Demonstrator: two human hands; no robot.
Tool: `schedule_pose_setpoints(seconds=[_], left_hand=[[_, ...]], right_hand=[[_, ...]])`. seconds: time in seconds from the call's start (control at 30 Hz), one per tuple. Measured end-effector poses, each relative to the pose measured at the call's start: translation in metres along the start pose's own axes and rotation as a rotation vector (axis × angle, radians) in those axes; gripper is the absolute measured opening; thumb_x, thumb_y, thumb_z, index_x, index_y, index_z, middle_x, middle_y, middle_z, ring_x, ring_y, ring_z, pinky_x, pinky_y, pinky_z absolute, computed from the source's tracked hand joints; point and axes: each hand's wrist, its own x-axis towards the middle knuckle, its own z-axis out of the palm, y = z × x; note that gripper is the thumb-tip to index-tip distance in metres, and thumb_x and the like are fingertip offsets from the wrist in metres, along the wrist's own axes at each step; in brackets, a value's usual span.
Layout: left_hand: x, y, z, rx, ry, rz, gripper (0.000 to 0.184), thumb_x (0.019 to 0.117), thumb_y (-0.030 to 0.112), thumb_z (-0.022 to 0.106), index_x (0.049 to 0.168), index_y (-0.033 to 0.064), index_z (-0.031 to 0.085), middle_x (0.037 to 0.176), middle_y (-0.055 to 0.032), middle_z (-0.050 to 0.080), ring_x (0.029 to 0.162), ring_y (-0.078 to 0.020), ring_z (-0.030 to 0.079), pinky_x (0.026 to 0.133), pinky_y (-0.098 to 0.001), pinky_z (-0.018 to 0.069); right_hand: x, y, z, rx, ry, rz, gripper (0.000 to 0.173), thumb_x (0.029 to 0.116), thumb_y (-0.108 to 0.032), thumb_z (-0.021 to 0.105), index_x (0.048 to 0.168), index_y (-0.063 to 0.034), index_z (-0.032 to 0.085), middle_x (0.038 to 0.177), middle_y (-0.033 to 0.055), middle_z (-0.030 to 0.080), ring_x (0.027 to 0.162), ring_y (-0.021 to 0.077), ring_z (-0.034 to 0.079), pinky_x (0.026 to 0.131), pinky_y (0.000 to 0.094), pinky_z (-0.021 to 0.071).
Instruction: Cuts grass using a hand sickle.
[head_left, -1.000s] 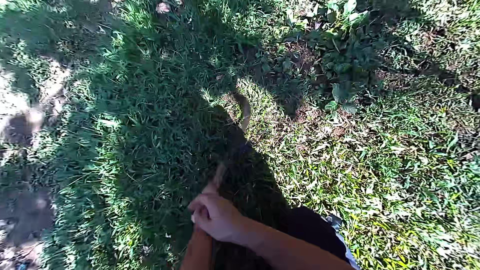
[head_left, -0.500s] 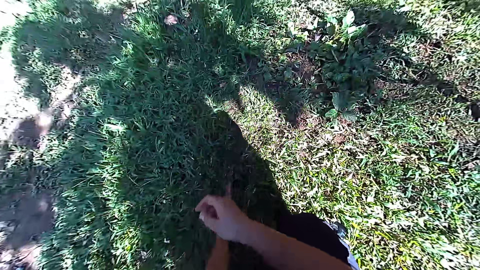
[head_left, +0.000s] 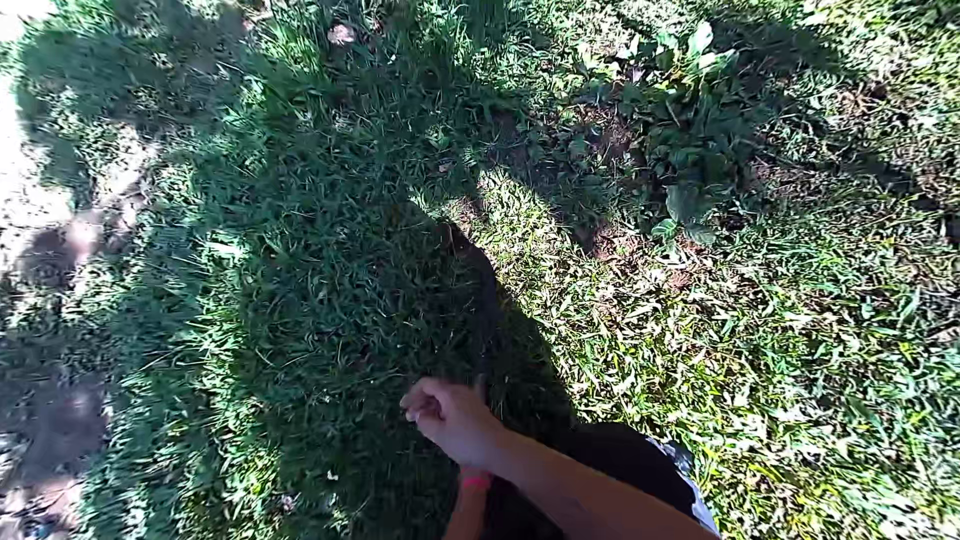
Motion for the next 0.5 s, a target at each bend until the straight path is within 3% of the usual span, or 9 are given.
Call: schedule_pose_setpoints(seconds=[0.03,0.07,0.13,0.23,0.33,0.37,0.43,0.47,0.5], left_hand=[[-0.001,-0.032,0.016,0.003,0.066,0.075,0.054,0.1059,0.040,0.050,0.127,-0.0067,0.065,0.115,-0.0282,0.071,0.108,-0.0417,0.070,0.097,-0.0588,0.0528],[-0.002,-0.044,0.010,0.002,-0.017,0.062,0.054,0.1060,0.043,0.050,0.132,-0.0033,0.062,0.113,-0.0284,0.071,0.107,-0.0443,0.069,0.094,-0.0630,0.0522],[-0.003,-0.031,-0.021,-0.015,-0.179,0.039,0.062,0.1059,0.051,0.048,0.144,0.0026,0.053,0.119,-0.0276,0.070,0.113,-0.0456,0.067,0.098,-0.0646,0.0499],[-0.011,-0.001,-0.052,-0.154,-0.197,0.063,0.061,0.1039,0.051,0.053,0.136,-0.0012,0.058,0.110,-0.0282,0.070,0.104,-0.0446,0.068,0.093,-0.0632,0.0514],[-0.021,0.028,-0.093,-0.283,-0.168,0.103,0.055,0.1048,0.040,0.057,0.138,-0.0039,0.054,0.109,-0.0290,0.068,0.102,-0.0433,0.067,0.092,-0.0604,0.0515],[-0.023,0.035,-0.108,-0.289,-0.154,0.115,0.055,0.1050,0.037,0.058,0.141,-0.0032,0.051,0.111,-0.0289,0.068,0.103,-0.0429,0.068,0.093,-0.0597,0.0519],[-0.028,0.045,-0.134,-0.299,-0.137,0.128,0.056,0.1049,0.031,0.059,0.148,-0.0016,0.044,0.116,-0.0288,0.067,0.105,-0.0425,0.068,0.094,-0.0590,0.0519],[-0.031,0.049,-0.142,-0.312,-0.132,0.146,0.057,0.1047,0.030,0.059,0.149,-0.0015,0.042,0.117,-0.0289,0.067,0.106,-0.0425,0.067,0.095,-0.0588,0.0517],[-0.035,0.052,-0.148,-0.333,-0.130,0.180,0.059,0.1041,0.028,0.060,0.151,-0.0014,0.039,0.118,-0.0287,0.066,0.107,-0.0422,0.067,0.095,-0.0584,0.0518]], right_hand=[[0.001,0.001,-0.002,0.006,0.017,0.004,0.032,0.1034,-0.004,0.048,0.132,0.0048,0.059,0.122,0.0206,0.066,0.108,0.0250,0.067,0.096,0.0391,0.0530],[0.003,0.002,-0.006,0.005,0.054,0.001,0.032,0.1037,-0.005,0.048,0.132,0.0051,0.059,0.123,0.0206,0.066,0.109,0.0243,0.066,0.097,0.0381,0.0527],[0.013,0.006,-0.025,-0.066,0.226,0.006,0.033,0.1036,-0.008,0.050,0.133,0.0052,0.058,0.128,0.0212,0.064,0.116,0.0255,0.064,0.101,0.0378,0.0517],[0.027,0.017,-0.052,-0.213,0.625,0.087,0.043,0.1003,-0.016,0.061,0.139,0.0035,0.055,0.141,0.0269,0.054,0.132,0.0398,0.052,0.111,0.0505,0.0426],[0.037,0.027,-0.063,-0.272,0.916,0.040,0.068,0.0908,-0.023,0.074,0.146,0.0038,0.047,0.148,0.0339,0.044,0.137,0.0520,0.042,0.112,0.0633,0.0370],[0.041,0.031,-0.063,-0.251,0.898,0.068,0.078,0.0901,-0.027,0.076,0.152,0.0040,0.040,0.151,0.0353,0.041,0.138,0.0527,0.041,0.112,0.0637,0.0360],[0.048,0.037,-0.058,-0.063,0.645,0.227,0.086,0.0958,-0.031,0.072,0.160,0.0010,0.025,0.155,0.0311,0.039,0.142,0.0434,0.042,0.115,0.0554,0.0377],[0.052,0.040,-0.052,0.080,0.489,0.292,0.078,0.1005,-0.028,0.067,0.160,-0.0008,0.025,0.153,0.0269,0.044,0.138,0.0363,0.049,0.112,0.0506,0.0433],[0.055,0.041,-0.045,0.215,0.365,0.329,0.062,0.1049,-0.023,0.060,0.156,-0.0013,0.032,0.142,0.0223,0.055,0.125,0.0295,0.059,0.103,0.0456,0.0501]])
